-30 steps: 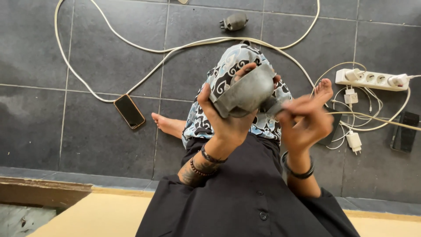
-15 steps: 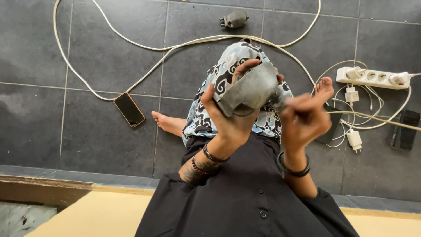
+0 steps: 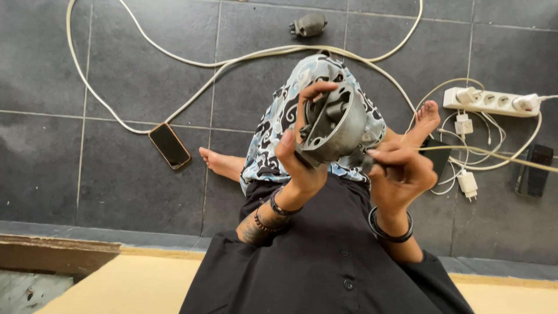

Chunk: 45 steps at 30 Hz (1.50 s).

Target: Cleaning a metal engine component using a brush and a scraping tool to remove dirt and grime.

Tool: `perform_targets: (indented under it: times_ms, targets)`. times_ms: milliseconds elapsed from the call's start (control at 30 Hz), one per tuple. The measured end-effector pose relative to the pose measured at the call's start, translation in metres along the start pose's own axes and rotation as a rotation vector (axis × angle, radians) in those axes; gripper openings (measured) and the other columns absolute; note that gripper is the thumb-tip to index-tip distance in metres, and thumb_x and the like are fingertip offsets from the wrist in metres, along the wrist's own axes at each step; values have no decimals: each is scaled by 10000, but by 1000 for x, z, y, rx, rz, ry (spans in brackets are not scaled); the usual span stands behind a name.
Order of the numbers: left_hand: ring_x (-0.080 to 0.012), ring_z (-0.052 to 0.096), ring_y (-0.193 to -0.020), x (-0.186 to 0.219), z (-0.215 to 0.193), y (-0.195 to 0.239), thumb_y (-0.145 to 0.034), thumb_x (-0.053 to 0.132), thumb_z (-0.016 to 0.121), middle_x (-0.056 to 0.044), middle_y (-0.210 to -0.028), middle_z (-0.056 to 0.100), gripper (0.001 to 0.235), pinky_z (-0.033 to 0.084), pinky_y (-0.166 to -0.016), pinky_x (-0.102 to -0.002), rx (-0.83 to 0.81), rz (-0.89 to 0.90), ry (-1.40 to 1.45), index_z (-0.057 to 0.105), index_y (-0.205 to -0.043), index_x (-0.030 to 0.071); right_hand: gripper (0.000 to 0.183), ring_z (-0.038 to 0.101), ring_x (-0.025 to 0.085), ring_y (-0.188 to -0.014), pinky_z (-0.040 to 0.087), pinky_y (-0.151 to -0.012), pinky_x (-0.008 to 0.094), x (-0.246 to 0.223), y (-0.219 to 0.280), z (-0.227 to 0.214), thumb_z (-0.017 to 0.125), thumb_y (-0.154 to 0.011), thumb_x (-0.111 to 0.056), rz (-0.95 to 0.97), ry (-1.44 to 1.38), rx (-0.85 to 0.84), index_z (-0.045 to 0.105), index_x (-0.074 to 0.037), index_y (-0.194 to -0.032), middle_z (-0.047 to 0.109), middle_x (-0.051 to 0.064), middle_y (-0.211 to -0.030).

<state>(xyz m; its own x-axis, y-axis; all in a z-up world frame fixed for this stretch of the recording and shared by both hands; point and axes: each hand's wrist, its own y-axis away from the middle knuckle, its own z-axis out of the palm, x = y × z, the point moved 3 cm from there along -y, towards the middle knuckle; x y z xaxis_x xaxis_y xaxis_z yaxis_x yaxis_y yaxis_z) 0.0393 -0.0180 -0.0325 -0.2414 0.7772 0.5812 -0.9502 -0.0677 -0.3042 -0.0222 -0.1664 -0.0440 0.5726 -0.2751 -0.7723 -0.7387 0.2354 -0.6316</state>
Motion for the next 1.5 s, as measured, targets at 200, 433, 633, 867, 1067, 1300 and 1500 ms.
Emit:
perform_targets:
  times_ms: [200, 433, 633, 867, 1067, 1300, 1500]
  targets:
    - [-223, 641, -1097, 11, 7, -4, -814, 652, 456, -221, -1238, 593, 942, 509, -1005, -314, -101, 70, -40, 459, -1364, -113, 561, 417, 117, -504, 422, -538, 295, 3, 12, -26, 871, -756, -505, 82, 89, 6, 636, 2, -705, 626, 132, -636]
    - [-197, 572, -1235, 24, -2, -6, -815, 782, 601, -163, -1373, 537, 1046, 474, -1105, -367, -196, 92, -338, 383, -1508, 29, 376, 352, 134, -418, 347, -443, 292, -16, -25, -16, 892, -800, -258, -16, 126, -114, 639, -9, -677, 553, 123, -556]
    - [-193, 533, -1170, 19, -3, -5, -836, 718, 646, -122, -1296, 492, 937, 490, -1058, -377, -111, 124, -537, 436, -1470, 61, 398, 329, 115, -413, 348, -420, 250, -25, -24, -2, 886, -778, -356, -34, 31, -186, 695, -16, -698, 589, 101, -576]
    - [-154, 514, -1187, 19, -4, -7, -857, 770, 580, -109, -1309, 471, 960, 473, -1063, -341, -140, 147, -505, 423, -1478, 55, 353, 362, 106, -453, 392, -480, 252, 11, -26, -14, 881, -844, -260, -23, 52, -118, 693, 23, -747, 590, 107, -598]
    - [-242, 573, -1182, 32, 15, -3, -841, 768, 555, -178, -1313, 517, 1036, 467, -1086, -396, -333, 54, -145, 360, -1509, 2, 150, 500, 147, -509, 508, -717, 323, 2, -6, -31, 721, -812, 17, -39, 167, -91, 619, -10, -706, 584, 125, -637]
    - [-211, 553, -1231, 34, 20, 1, -859, 647, 608, -146, -1400, 493, 900, 531, -1035, -360, -358, 4, 5, 386, -1512, 68, 207, 399, 139, -553, 327, -612, 332, 9, 4, -44, 806, -892, 9, -67, 419, -27, 701, -118, -766, 639, 31, -747]
    - [-339, 636, -1183, 24, 13, -8, -910, 628, 374, -197, -1238, 633, 863, 484, -1103, -498, -131, -84, 149, 432, -1482, -15, 436, 523, 145, -827, 297, -1332, 502, -16, -33, -4, 584, -1021, -535, 8, 84, -48, 564, -129, -862, 533, 5, -743]
